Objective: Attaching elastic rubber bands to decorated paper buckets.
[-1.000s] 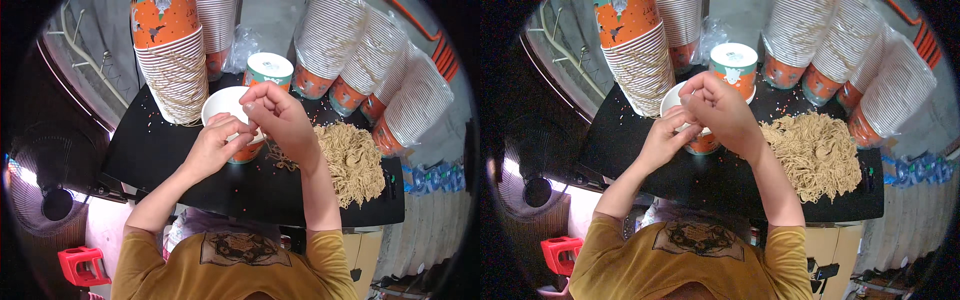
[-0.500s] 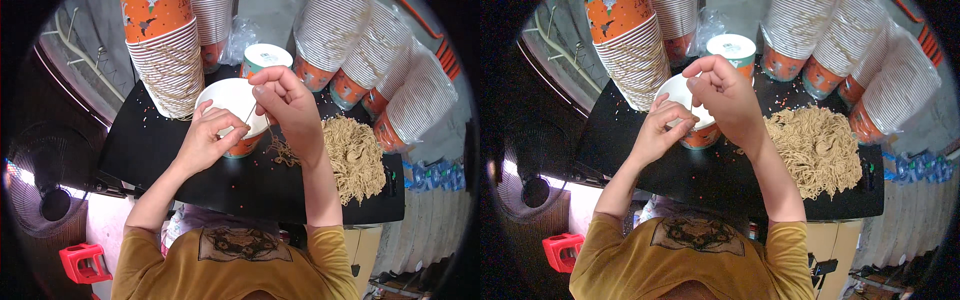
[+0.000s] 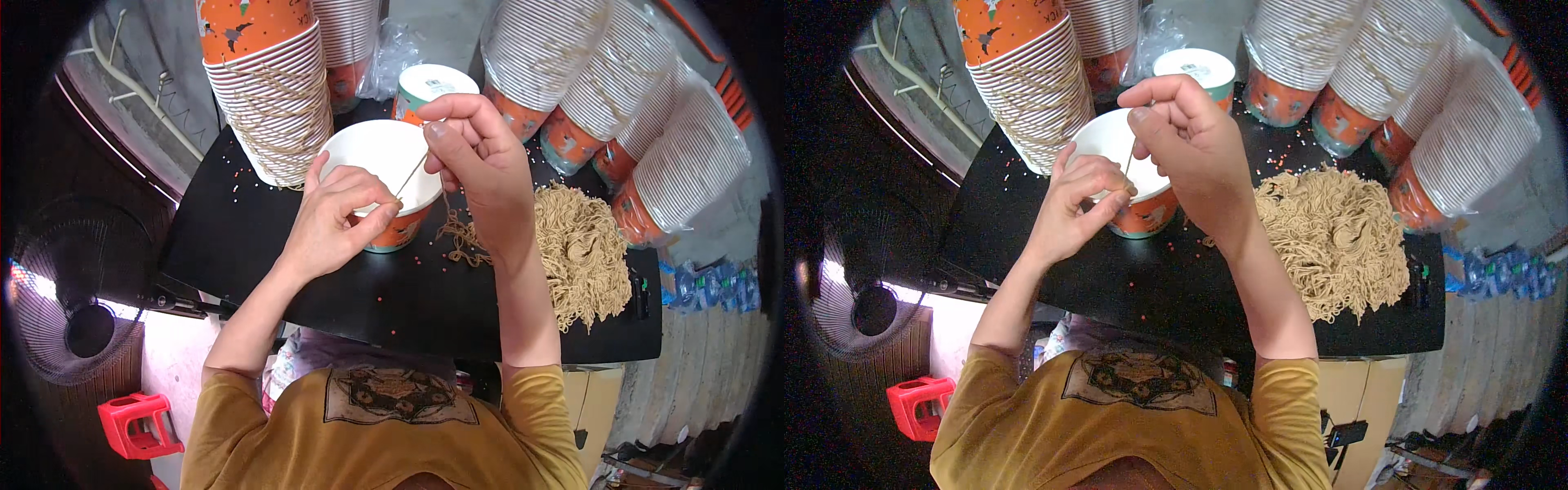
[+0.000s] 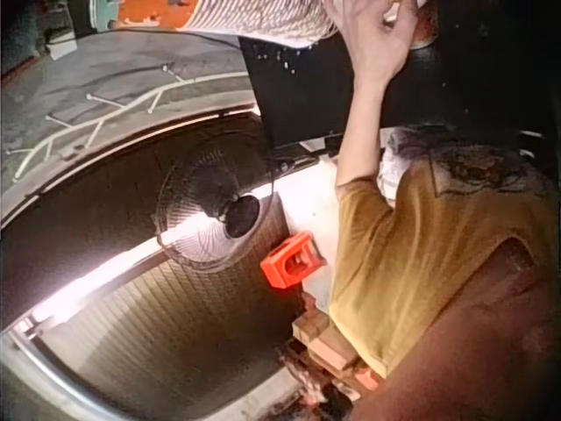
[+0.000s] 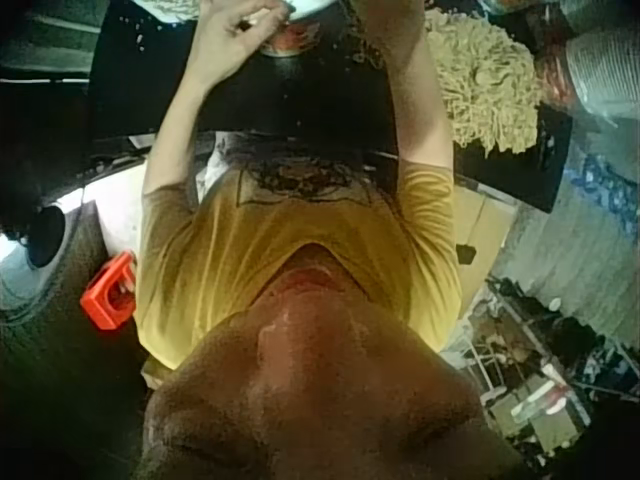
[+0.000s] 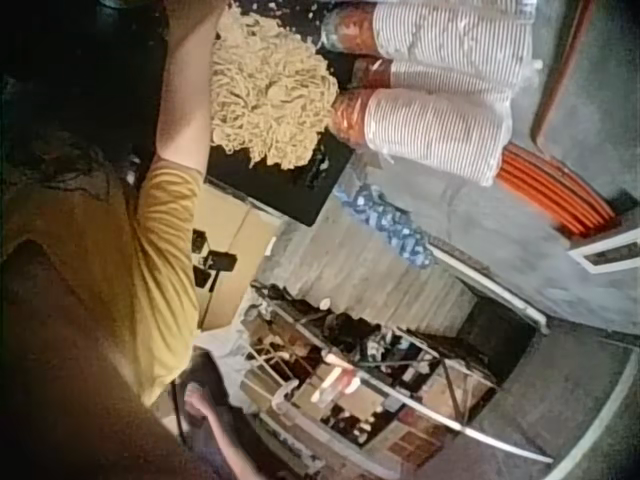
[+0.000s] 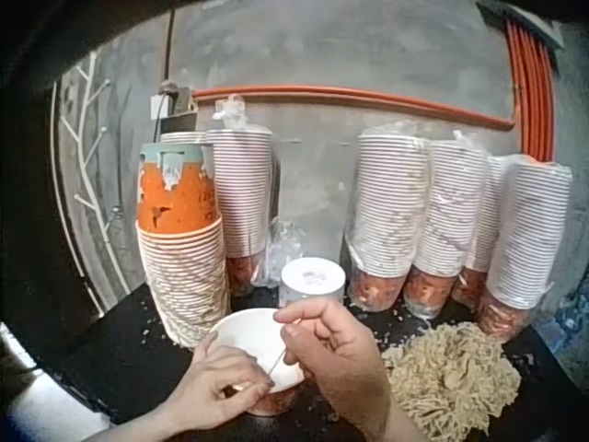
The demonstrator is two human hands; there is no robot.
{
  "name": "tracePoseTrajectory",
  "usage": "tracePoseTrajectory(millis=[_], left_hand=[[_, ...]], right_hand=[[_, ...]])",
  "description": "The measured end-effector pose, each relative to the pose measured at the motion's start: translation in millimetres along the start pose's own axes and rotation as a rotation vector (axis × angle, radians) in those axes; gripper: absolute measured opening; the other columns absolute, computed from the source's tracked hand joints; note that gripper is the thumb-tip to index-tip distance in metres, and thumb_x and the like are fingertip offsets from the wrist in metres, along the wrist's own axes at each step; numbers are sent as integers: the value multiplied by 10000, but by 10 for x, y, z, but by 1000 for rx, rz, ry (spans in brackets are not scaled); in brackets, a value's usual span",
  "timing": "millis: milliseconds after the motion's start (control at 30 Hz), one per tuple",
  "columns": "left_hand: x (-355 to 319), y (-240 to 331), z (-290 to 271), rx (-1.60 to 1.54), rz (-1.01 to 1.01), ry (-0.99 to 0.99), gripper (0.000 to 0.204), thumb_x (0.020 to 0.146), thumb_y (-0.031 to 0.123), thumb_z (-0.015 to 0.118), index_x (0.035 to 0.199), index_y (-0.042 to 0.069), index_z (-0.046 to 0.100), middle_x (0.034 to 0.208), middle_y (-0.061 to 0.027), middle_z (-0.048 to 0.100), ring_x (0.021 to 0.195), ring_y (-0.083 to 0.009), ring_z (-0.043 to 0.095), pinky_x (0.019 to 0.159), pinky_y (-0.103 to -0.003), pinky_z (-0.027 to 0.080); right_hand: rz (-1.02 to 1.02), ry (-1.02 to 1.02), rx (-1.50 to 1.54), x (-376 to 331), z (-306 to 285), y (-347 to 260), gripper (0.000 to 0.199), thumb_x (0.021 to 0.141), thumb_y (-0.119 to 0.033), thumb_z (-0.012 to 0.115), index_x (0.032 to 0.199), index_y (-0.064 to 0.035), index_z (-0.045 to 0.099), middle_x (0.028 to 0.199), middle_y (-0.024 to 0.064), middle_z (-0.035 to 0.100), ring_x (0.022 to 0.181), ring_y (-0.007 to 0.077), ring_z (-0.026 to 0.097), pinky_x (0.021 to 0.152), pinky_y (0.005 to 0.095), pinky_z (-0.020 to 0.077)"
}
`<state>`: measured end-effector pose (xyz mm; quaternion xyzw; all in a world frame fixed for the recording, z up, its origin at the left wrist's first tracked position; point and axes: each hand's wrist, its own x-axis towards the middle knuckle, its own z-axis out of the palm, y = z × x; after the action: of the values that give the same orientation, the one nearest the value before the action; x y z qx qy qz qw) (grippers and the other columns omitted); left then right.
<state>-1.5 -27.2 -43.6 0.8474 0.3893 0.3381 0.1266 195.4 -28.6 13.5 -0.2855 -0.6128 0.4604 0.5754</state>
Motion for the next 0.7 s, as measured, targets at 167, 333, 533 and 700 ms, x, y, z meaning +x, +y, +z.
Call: tracePoseTrajectory(millis=[167, 333, 533, 700], left_hand=[[-51, -66, -23, 30, -8, -19, 102, 868, 200, 637, 908, 125, 694, 973, 12, 663, 1111, -186, 570, 1157, -526, 87], [-110, -101, -57, 63, -17, -14, 125, 843, 199, 654, 939, 126, 690, 995, -4, 660, 1144, -202, 560, 1160, -529, 80], [-130, -7, 107, 47, 2, 186, 166, 801, 224, 699, 946, 144, 675, 987, -39, 639, 1126, -218, 565, 1135, -547, 84], [-97, -8, 267, 28, -57, 199, 102, 803, 190, 685, 882, 134, 652, 981, -52, 640, 1131, -221, 566, 1118, -567, 81]], right_hand=[[-30, 7, -35, -8, 7, -5, 186, 938, -137, 571, 1093, -40, 602, 749, -20, 601, 664, 8, 482, 603, 166, 370], [-8, 24, -23, -5, 12, -17, 176, 937, -137, 573, 1082, -44, 606, 738, -20, 606, 650, 12, 490, 589, 172, 386], [13, -11, -69, -7, 25, -38, 173, 939, -149, 573, 1078, -53, 608, 722, -23, 604, 619, 16, 483, 557, 178, 383], [-6, -8, -55, -19, 25, -24, 173, 938, -147, 573, 1078, -54, 613, 720, -18, 600, 621, 14, 477, 555, 176, 373]])
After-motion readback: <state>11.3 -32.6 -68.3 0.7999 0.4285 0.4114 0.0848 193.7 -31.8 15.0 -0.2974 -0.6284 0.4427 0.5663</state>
